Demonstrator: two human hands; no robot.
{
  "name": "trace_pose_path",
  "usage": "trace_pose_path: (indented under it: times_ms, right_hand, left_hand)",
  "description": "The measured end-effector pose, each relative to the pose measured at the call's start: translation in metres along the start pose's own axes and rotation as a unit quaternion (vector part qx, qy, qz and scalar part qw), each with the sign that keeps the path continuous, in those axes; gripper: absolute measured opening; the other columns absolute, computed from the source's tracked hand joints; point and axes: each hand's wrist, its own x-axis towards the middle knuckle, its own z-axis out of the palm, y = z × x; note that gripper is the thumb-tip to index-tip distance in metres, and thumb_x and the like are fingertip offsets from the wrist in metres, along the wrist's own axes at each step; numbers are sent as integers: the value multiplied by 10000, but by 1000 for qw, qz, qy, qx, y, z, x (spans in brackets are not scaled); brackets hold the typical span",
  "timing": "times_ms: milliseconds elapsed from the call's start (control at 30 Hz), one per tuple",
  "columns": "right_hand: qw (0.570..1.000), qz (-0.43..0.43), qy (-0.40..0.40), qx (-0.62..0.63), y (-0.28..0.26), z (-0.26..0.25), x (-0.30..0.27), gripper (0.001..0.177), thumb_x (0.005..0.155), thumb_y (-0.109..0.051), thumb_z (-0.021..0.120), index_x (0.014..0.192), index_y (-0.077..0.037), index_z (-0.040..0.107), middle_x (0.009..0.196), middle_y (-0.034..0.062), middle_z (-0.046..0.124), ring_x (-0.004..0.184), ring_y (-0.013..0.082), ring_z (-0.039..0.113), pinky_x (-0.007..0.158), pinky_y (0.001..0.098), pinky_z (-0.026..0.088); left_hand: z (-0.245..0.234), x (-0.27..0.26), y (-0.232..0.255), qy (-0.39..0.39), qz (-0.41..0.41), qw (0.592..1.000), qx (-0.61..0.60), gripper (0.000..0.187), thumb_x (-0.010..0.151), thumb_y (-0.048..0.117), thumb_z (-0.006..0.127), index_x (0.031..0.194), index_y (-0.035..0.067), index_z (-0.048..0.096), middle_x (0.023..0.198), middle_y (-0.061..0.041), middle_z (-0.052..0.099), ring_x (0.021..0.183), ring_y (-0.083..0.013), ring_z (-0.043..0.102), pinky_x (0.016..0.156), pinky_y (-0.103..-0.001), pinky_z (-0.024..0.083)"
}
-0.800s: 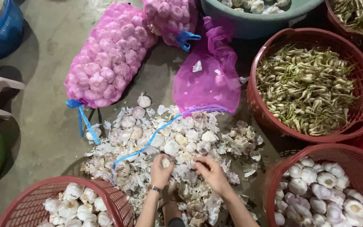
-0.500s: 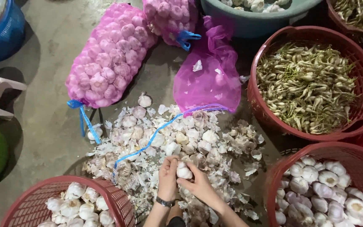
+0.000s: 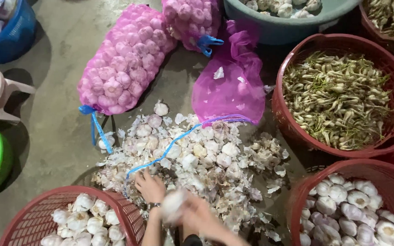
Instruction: The person sits on the floor and peels garlic cloves by hand, removing the outer skins and placing the peeled cloves into a red basket. They work through a large pile of garlic bulbs and skins, occasionally handling mesh bags of garlic.
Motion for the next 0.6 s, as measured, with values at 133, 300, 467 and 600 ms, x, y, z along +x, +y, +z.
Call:
trace_pose_path:
  times_ms: [133, 300, 467, 600]
  right_hand:
    - [931, 42, -363, 9, 0, 18, -38, 479, 1017, -245, 563, 1402, -15, 393, 1207, 107, 460, 1096, 203, 467, 934, 321, 400]
    - [947, -110, -144, -265, -1, -10, -6, 462, 946, -148, 594, 1402, -102, 532, 1267, 100, 682, 1120, 185, 674, 943, 265, 599]
    - [969, -17, 47, -242, 9, -55, 25, 380, 954, -181, 554, 1314, -68, 590, 1132, 100, 742, 1011, 187, 731, 902, 249, 627]
    - [971, -15, 68, -230, -8, -54, 24, 384, 957, -159, 542, 1328, -75, 597, 1127, 101, 749, 979, 177, 729, 893, 263, 630]
  left_hand:
    - [-6, 23, 0, -69, -24, 997, 12, 475, 862, 31, 626, 1327, 105, 560, 1391, -216, 509, 1304, -399, 443, 1100, -543, 399]
    - [12, 29, -2, -83, 18, 996, -2, 730, 780, 193, 787, 1420, 107, 447, 1225, -271, 532, 1126, -468, 551, 964, -539, 501]
    - [-13, 70, 11, -168, 23, 978, 118, 587, 885, 274, 685, 1443, 230, 508, 1415, -124, 567, 1266, -361, 546, 1111, -573, 426]
    - [9, 62, 4, -192, -23, 972, 134, 480, 855, 204, 545, 1334, 233, 572, 1421, -119, 522, 1223, -421, 538, 1013, -492, 502]
